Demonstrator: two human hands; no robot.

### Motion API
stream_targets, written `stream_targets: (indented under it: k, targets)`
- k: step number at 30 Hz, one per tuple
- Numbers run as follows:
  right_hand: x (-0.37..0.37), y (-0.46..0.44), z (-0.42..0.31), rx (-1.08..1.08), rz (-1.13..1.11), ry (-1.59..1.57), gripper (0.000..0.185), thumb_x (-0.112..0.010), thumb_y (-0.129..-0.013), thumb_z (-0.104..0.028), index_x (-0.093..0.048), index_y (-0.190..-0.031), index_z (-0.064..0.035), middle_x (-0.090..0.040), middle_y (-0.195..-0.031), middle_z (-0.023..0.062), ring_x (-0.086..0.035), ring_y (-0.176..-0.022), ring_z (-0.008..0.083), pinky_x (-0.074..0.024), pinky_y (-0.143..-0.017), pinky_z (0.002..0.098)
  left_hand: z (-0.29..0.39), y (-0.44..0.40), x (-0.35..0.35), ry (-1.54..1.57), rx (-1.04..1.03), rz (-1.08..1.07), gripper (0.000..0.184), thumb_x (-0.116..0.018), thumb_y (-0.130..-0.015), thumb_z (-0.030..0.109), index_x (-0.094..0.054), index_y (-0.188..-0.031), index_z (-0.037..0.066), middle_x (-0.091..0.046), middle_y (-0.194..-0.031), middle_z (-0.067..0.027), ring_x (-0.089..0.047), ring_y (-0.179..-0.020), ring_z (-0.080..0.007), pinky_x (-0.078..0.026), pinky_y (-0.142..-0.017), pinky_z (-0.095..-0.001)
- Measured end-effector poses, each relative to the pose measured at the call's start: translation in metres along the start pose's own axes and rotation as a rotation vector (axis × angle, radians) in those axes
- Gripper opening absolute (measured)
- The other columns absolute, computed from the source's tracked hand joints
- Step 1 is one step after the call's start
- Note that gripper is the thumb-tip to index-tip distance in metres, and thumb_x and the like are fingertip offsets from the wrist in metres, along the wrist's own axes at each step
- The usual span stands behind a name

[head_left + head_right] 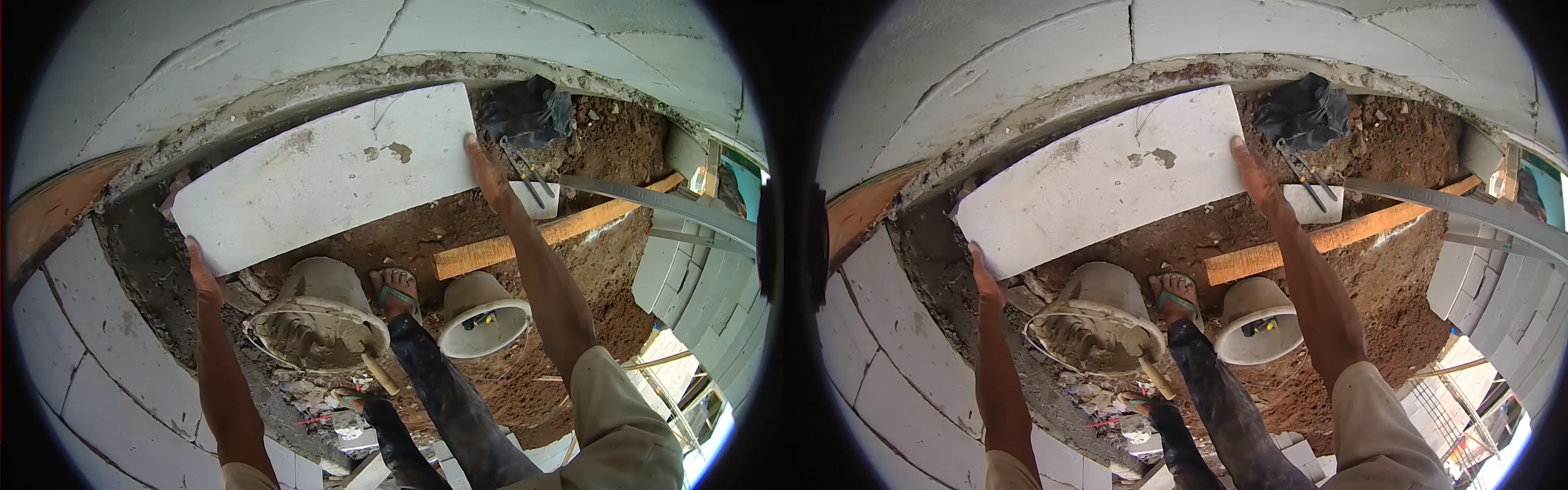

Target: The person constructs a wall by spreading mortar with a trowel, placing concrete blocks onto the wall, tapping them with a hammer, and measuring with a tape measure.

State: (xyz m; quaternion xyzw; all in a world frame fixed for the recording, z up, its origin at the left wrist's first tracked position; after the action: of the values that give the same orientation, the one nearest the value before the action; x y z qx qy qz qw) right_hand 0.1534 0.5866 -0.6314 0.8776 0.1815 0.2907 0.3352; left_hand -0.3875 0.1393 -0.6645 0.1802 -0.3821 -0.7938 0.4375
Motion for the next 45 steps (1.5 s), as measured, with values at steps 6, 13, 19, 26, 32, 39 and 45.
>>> stream_targets:
  k: [6,13,19,26,32,39,45]
  targets:
    - [0.058,0.06,-0.101,-0.069,-0.047,0.498,0.09,-0.059,-0.097,-0.076,-0.068,-0.137,0.0038,-0.071,-0.128,0.0301,-0.071,-0.113,0.0405,-0.0533,-0.104,0.0491,0.079,0.13,-0.029,-0.493,0.314,-0.063,0.111,-0.042,-0.094,0.092,-0.033,-0.169,0.011,-0.054,-0.159,-0.018,-0.059,-0.137,-0.0419,-0.049,-0.108,-0.0679]
    - [0.025,0.025,-0.225,0.105,0.161,1.007,0.065,-0.052,-0.107,-0.054,-0.069,-0.119,0.0079,-0.072,-0.117,0.034,-0.072,-0.108,0.0508,-0.0568,-0.101,0.0537,0.087,0.082,-0.002,-0.723,0.516,-0.175,0.12,-0.033,-0.089,0.098,-0.046,-0.157,-0.001,-0.069,-0.13,-0.0335,-0.077,-0.1,-0.0465,-0.06,-0.092,-0.0669]
    - [0.006,0.05,-0.246,0.669,0.392,0.917,0.07,-0.057,-0.105,-0.057,-0.056,-0.141,0.0025,-0.061,-0.139,0.0305,-0.058,-0.134,0.0447,-0.0422,-0.118,0.0588,0.103,0.071,0.005,-0.988,0.16,0.231,0.117,-0.04,-0.093,0.092,-0.049,-0.152,-0.009,-0.07,-0.123,-0.0338,-0.071,-0.112,-0.0489,-0.055,-0.099,-0.0688]
    - [-0.093,0.157,-0.228,1.032,-0.231,1.242,0.128,-0.083,-0.074,-0.075,-0.024,-0.172,-0.0179,-0.032,-0.173,0.0138,-0.03,-0.159,0.0389,-0.0212,-0.129,0.0668,0.124,0.19,-0.184,-1.598,-0.556,-0.115,0.124,-0.085,-0.081,0.057,-0.018,-0.171,0.004,-0.017,-0.175,-0.0286,-0.015,-0.163,-0.0464,-0.014,-0.131,-0.0647]
    - [-0.11,0.166,-0.22,1.112,-0.284,1.679,0.145,-0.092,-0.068,-0.064,-0.004,-0.175,-0.022,-0.022,-0.178,0.0114,-0.026,-0.161,0.0388,-0.027,-0.126,0.0689,0.112,0.174,-0.19,-1.691,-0.778,-0.031,0.109,-0.077,-0.074,0.01,-0.023,-0.168,0.005,-0.032,-0.163,-0.0266,-0.033,-0.151,-0.0477,-0.022,-0.127,-0.0607]
    - [-0.075,0.149,-0.222,0.884,-0.391,1.682,0.113,-0.088,-0.075,-0.042,-0.031,-0.167,-0.0099,-0.041,-0.163,0.0193,-0.035,-0.153,0.0399,-0.0266,-0.127,0.062,0.178,0.23,-0.203,-1.749,-0.767,-0.224,0.104,-0.083,-0.064,0.011,-0.035,-0.156,0.001,-0.05,-0.134,-0.0194,-0.05,-0.127,-0.0389,-0.038,-0.113,-0.0524]
    - [0.005,0.348,-0.302,1.117,-0.403,1.087,0.087,-0.08,-0.064,-0.019,-0.051,-0.145,-0.0049,-0.059,-0.135,0.022,-0.055,-0.126,0.0437,-0.0381,-0.111,0.063,0.232,0.418,-0.171,-1.654,-0.778,-0.353,0.104,-0.084,-0.066,0.017,-0.037,-0.158,0.001,-0.051,-0.133,-0.0193,-0.05,-0.128,-0.0376,-0.037,-0.112,-0.0534]
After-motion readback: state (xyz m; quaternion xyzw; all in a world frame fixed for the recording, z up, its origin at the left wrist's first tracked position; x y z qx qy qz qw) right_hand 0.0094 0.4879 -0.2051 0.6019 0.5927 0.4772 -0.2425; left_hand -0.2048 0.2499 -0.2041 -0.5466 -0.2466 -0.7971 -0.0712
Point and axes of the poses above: each hand's wrist, its own y-axis away from the middle knuckle, its own x-axis out of the back of the hand, z = x × y, the point moved 10 cm from there along -y, towards the middle knuckle
